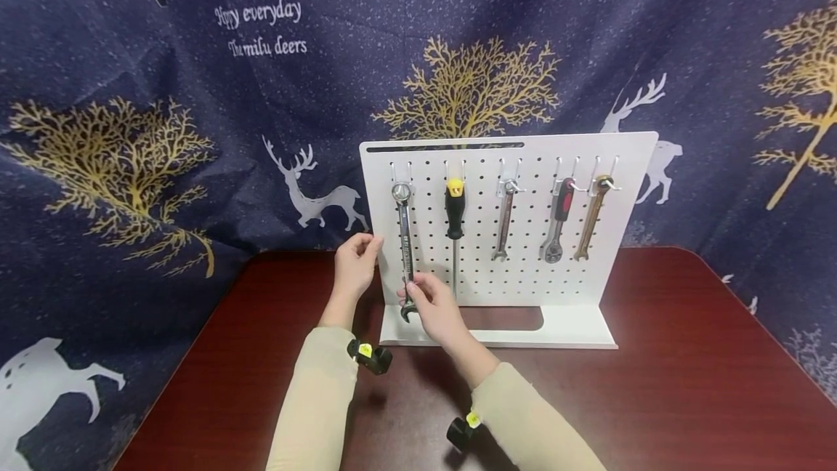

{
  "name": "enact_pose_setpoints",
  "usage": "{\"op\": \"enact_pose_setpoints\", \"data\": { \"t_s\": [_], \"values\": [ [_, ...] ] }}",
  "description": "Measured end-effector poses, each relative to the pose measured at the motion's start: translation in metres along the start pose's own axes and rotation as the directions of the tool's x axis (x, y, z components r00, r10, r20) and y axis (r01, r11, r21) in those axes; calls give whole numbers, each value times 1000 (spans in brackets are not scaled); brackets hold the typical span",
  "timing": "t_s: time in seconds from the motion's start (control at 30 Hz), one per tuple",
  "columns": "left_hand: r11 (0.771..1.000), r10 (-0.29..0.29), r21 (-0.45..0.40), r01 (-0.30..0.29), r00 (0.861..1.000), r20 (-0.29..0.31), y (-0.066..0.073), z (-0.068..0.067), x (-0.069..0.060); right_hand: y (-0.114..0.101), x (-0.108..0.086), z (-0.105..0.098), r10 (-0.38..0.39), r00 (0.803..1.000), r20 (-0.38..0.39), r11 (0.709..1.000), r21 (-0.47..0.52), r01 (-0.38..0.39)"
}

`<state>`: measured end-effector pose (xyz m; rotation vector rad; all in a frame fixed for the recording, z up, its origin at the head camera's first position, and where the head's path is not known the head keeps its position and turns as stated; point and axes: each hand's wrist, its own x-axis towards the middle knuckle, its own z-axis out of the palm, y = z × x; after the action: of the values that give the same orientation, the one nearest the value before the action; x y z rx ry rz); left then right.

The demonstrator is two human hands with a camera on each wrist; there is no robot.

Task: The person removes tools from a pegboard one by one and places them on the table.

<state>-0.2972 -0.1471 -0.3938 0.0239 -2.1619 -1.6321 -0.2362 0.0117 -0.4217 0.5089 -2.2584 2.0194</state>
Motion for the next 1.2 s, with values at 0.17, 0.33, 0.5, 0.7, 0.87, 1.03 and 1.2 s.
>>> {"op": "enact_pose_setpoints", "data": {
  "t_s": [0.17,0.33,0.5,0.7,0.87,1.03,1.2],
  "values": [
    [1000,1,7,-1,1000,6,2,1,0,-3,-7,-4,-27,1000,-1,999,-22,27],
    [1000,10,18,-11,1000,11,4,1,0,-4,-18,-11,-31,999,27,999,39,30],
    [999,1,33,-1,1000,8,3,1,0,-7,-26,-17,-44,997,65,994,98,37],
    [999,-4,41,4,1000,1,-1,0,0,-8,-31,-18,-61,992,114,987,156,43],
    [1000,-4,16,4,1000,-1,1,0,-2,-10,-34,-19,-58,989,134,981,191,31],
    [1000,-17,-6,17,1000,5,1,0,-3,-14,-36,-20,-47,988,145,979,204,16],
    [1000,-20,-4,20,1000,6,0,0,-3,-18,-38,-20,-47,988,147,977,212,15]
  ]
}}
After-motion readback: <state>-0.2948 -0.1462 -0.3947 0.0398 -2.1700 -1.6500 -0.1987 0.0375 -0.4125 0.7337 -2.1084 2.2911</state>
